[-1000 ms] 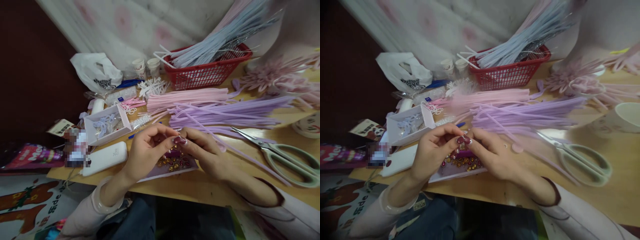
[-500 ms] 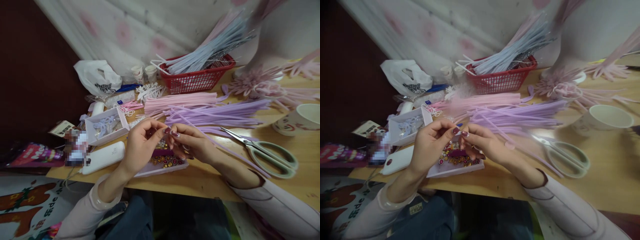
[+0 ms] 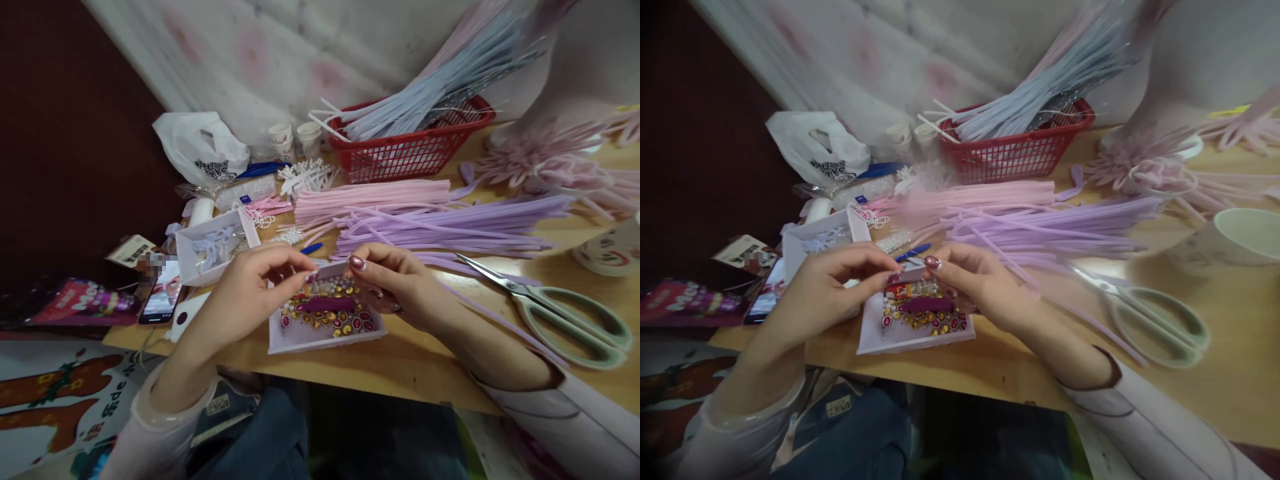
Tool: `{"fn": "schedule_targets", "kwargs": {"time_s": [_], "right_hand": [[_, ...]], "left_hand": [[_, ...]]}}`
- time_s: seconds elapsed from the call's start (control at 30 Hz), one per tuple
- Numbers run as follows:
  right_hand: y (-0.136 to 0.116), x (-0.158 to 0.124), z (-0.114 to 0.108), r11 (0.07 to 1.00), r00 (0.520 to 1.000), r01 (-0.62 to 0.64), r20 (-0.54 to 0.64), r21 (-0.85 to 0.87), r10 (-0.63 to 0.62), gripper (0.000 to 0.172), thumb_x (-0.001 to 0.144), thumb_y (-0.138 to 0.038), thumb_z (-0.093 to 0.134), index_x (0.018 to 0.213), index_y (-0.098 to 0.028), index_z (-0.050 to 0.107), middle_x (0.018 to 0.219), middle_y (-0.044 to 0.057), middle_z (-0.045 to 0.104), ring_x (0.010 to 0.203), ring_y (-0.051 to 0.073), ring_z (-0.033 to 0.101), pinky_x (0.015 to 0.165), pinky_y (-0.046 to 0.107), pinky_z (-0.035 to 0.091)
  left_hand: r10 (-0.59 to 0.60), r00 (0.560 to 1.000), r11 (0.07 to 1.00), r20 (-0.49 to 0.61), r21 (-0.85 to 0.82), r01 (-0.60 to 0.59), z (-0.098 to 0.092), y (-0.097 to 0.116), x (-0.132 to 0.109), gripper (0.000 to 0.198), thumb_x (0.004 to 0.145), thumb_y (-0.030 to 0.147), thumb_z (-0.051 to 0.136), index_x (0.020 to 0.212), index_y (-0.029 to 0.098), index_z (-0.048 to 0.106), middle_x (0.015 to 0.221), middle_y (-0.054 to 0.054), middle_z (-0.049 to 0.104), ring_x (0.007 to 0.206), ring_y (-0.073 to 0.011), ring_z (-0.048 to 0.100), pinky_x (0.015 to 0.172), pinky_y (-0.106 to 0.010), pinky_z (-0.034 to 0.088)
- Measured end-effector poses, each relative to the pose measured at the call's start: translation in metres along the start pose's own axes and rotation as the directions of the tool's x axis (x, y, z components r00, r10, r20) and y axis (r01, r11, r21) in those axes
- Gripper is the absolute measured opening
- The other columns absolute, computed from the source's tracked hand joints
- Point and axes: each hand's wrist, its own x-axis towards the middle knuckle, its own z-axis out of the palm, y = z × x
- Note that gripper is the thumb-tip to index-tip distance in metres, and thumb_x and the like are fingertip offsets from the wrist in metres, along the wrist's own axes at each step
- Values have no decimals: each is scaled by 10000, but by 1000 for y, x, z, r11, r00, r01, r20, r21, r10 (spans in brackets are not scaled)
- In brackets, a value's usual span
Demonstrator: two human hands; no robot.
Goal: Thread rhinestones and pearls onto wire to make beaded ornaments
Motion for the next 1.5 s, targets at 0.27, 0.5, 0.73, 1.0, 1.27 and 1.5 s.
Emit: {"fn": "schedule_targets", "kwargs": {"time_s": [0.27, 0.5, 0.73, 1.0, 1.27, 1.5], "right_hand": [[7, -8, 4, 999, 991, 41, -130, -6, -42, 221, 858, -402, 736, 782, -202, 680, 566, -55, 503, 408, 35, 291, 375, 181, 200], [10, -11, 4, 993, 982, 75, -166, -95, -90, 177, 875, -376, 724, 785, -224, 711, 547, -36, 483, 416, 68, 307, 375, 229, 234], [12, -11, 1, 990, 983, 66, -161, -122, -85, 182, 879, -380, 719, 785, -224, 710, 580, -18, 516, 422, 73, 304, 367, 234, 218], [4, -8, 12, 992, 987, 95, -121, -82, -104, 215, 872, -371, 725, 717, -225, 702, 518, -38, 471, 434, 84, 352, 399, 230, 282], [5, -7, 13, 987, 985, 106, -120, -118, -121, 218, 865, -376, 726, 730, -210, 682, 558, -40, 511, 443, 77, 363, 389, 221, 243], [9, -17, 23, 877, 964, 221, -40, -426, -262, 222, 957, -296, 587, 771, -183, 632, 631, -17, 545, 559, 102, 459, 487, 214, 350]], "left_hand": [[-1, 891, 900, 455, 389, -198, -8, -14, -9, 172, 933, 110, 554, 893, 179, 706, 923, -15, 697, 896, -196, 608, 791, -339, 424], [-128, 844, 816, 521, 539, -209, 5, -16, -2, 199, 910, 141, 572, 794, 182, 728, 836, -38, 697, 893, -264, 593, 802, -432, 376], [-209, 827, 793, 522, 585, -169, 16, -8, 2, 221, 901, 119, 555, 788, 198, 728, 861, -37, 734, 896, -277, 617, 757, -433, 352], [-237, 817, 769, 525, 616, -173, 19, -5, -1, 218, 920, 130, 541, 774, 183, 694, 860, -54, 722, 930, -287, 594, 795, -439, 357], [-128, 893, 815, 432, 559, -153, 15, -5, -10, 197, 943, 107, 421, 854, 159, 589, 910, -83, 639, 898, -257, 547, 824, -435, 376], [-307, 924, 891, 226, -272, 363, 15, -2, -19, 250, 1035, 362, 329, 863, 232, 454, 753, 30, 441, 659, -138, 417, 629, -284, 380]]}}
